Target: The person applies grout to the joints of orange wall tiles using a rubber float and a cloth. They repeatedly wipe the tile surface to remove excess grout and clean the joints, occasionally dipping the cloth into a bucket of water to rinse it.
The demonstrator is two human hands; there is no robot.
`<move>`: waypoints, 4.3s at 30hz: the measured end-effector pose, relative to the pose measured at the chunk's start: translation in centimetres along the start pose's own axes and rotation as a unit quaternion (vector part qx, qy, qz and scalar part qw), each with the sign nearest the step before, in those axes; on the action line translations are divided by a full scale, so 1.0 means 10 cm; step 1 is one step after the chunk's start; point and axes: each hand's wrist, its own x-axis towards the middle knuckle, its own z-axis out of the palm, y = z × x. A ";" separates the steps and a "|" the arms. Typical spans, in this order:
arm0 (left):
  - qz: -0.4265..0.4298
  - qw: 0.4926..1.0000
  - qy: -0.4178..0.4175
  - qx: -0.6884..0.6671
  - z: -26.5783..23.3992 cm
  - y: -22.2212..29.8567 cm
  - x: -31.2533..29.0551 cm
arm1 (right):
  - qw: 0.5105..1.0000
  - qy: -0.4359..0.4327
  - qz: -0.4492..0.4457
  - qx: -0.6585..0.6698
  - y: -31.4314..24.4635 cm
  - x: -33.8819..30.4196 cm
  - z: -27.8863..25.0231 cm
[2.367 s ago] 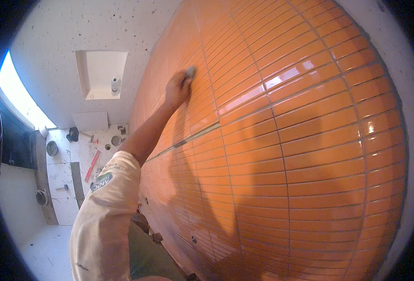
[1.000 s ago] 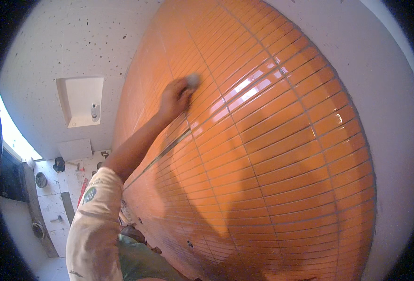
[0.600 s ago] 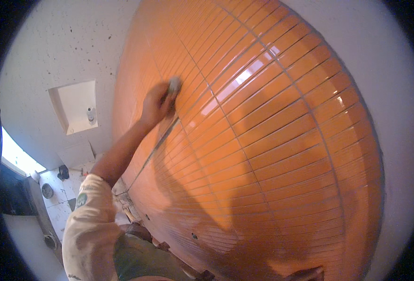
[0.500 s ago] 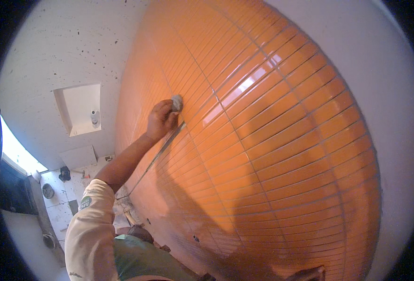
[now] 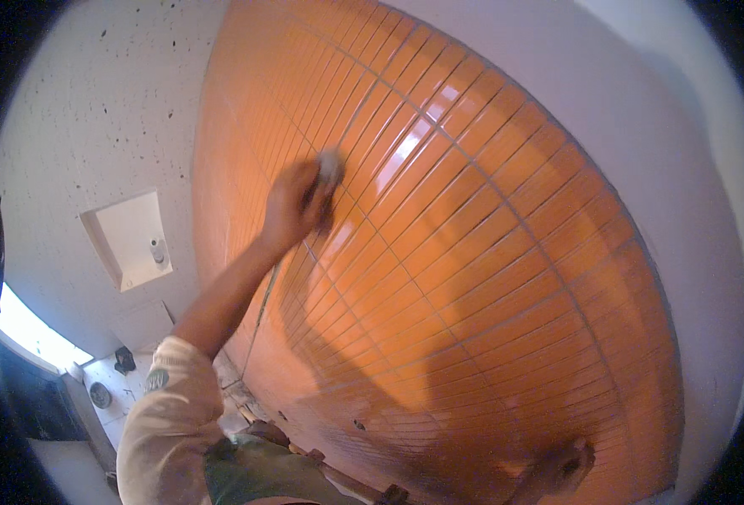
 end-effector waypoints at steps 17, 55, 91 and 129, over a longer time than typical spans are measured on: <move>0.070 0.980 0.117 -0.143 0.39 1.11 0.26 | 0.992 -0.096 -0.028 0.076 0.16 0.13 -0.11; -0.067 0.985 0.086 -0.136 0.66 1.08 -1.92 | 0.641 -0.621 0.442 -0.088 -0.32 -1.24 -3.57; -0.107 0.990 0.085 -0.031 0.64 1.17 -2.21 | 0.574 -0.445 0.253 0.639 -3.85 0.37 1.79; -0.112 0.986 0.112 -0.044 0.65 1.17 -2.19 | 0.608 -0.437 0.245 0.616 -4.18 0.21 1.88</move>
